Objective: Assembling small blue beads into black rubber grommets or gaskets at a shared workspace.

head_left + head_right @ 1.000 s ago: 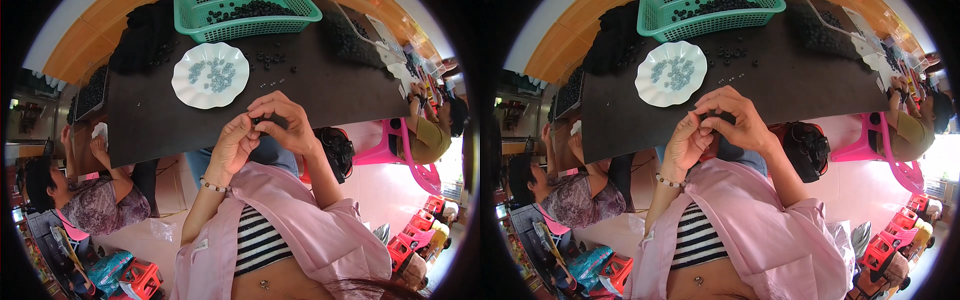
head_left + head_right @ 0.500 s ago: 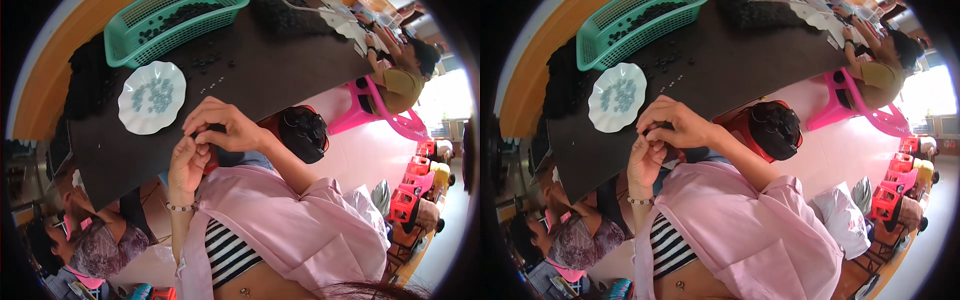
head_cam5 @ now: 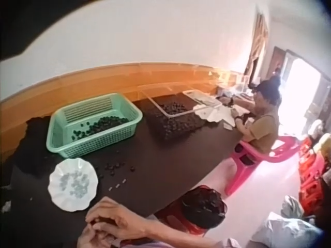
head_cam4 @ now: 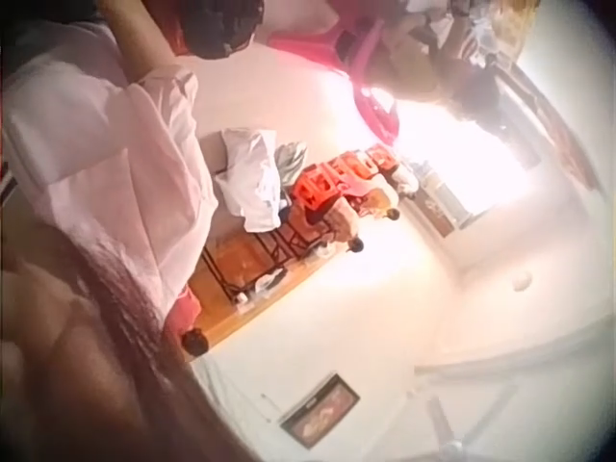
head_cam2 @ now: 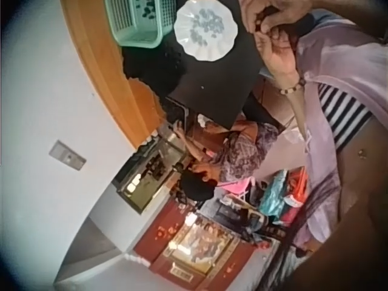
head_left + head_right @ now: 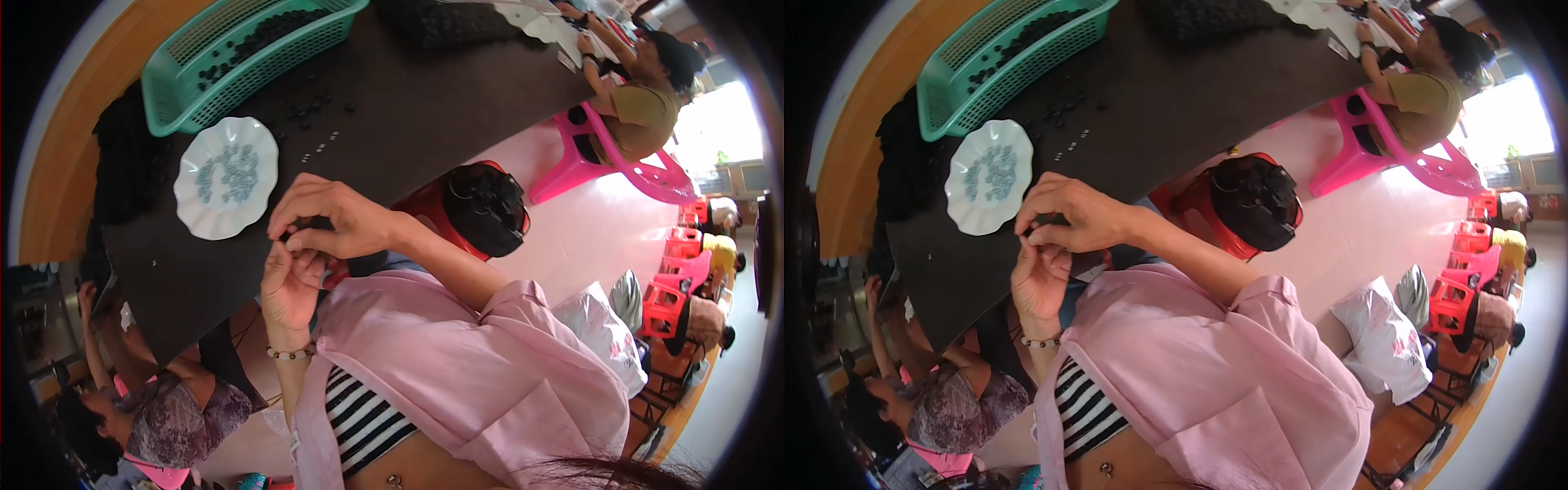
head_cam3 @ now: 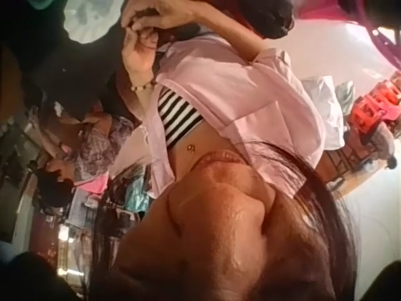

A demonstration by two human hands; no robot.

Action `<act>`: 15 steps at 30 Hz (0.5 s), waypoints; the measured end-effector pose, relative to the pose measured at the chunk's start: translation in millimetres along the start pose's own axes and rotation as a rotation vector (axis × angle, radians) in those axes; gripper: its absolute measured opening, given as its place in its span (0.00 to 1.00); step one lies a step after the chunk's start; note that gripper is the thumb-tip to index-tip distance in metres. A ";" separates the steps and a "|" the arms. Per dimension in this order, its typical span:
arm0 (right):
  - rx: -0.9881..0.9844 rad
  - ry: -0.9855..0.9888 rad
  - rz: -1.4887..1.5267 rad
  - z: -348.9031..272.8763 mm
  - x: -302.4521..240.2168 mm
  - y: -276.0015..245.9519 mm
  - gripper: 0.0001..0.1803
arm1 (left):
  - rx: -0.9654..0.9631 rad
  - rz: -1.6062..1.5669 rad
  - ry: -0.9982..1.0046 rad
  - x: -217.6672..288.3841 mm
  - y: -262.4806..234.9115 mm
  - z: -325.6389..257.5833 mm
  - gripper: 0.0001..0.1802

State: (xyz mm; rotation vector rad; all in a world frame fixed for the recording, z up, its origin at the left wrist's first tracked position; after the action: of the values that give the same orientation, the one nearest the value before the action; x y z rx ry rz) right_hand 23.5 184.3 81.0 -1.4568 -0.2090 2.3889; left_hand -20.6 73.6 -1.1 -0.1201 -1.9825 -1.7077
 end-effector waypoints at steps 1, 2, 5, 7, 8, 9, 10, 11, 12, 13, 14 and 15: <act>-0.006 -0.016 0.008 0.0 0.3 -2.7 0.13 | -0.013 -0.010 0.002 -2.5 -0.6 1.7 0.14; -0.005 -0.040 -0.048 0.3 -1.5 -6.8 0.13 | -0.011 -0.049 -0.016 -3.9 -2.2 2.2 0.14; 0.040 0.078 -0.074 0.1 1.3 -18.6 0.13 | -0.037 -0.114 -0.022 -2.4 3.4 3.7 0.12; 0.083 0.126 -0.125 0.0 3.6 -35.1 0.13 | -0.022 -0.117 -0.002 0.5 2.6 2.7 0.12; 0.118 0.183 -0.132 -0.8 9.3 -44.0 0.12 | -0.008 -0.120 0.003 0.8 -2.0 0.9 0.13; 0.153 0.240 -0.140 -1.4 16.0 -53.2 0.12 | 0.006 -0.124 0.007 1.1 -6.5 -1.1 0.13; 0.199 0.300 -0.195 -3.8 22.8 -65.7 0.11 | 0.028 -0.126 0.011 1.2 -9.8 -1.7 0.13; 0.244 0.299 -0.262 -4.5 27.9 -78.0 0.10 | 0.029 -0.124 0.023 2.5 -11.9 -2.7 0.13; 0.254 0.337 -0.333 -4.2 34.1 -89.8 0.09 | 0.055 -0.139 0.023 2.9 -15.5 -4.0 0.13; 0.268 0.377 -0.408 -5.0 39.4 -102.9 0.09 | 0.078 -0.156 0.018 2.3 -17.9 -4.0 0.13; 0.264 0.372 -0.410 -4.3 44.4 -112.5 0.09 | 0.076 -0.157 0.025 3.5 -17.7 -3.4 0.13; 0.275 0.399 -0.429 -4.6 51.0 -122.7 0.08 | 0.067 -0.168 0.019 3.7 -16.7 -2.5 0.13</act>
State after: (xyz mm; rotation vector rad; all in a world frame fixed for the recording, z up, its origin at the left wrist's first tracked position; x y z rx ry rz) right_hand 31.4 316.7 72.4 -1.5348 -0.0786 1.6803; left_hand -29.5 66.8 -14.3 0.0882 -2.0834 -1.7350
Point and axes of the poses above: each hand's wrist, its own z-axis towards the middle knuckle, its own y-axis out of the palm, x = y × z, the point moved 7 cm from there along z, towards the middle knuckle, and after that the axes turned 8 degrees about -x, right-handed, at the moved point
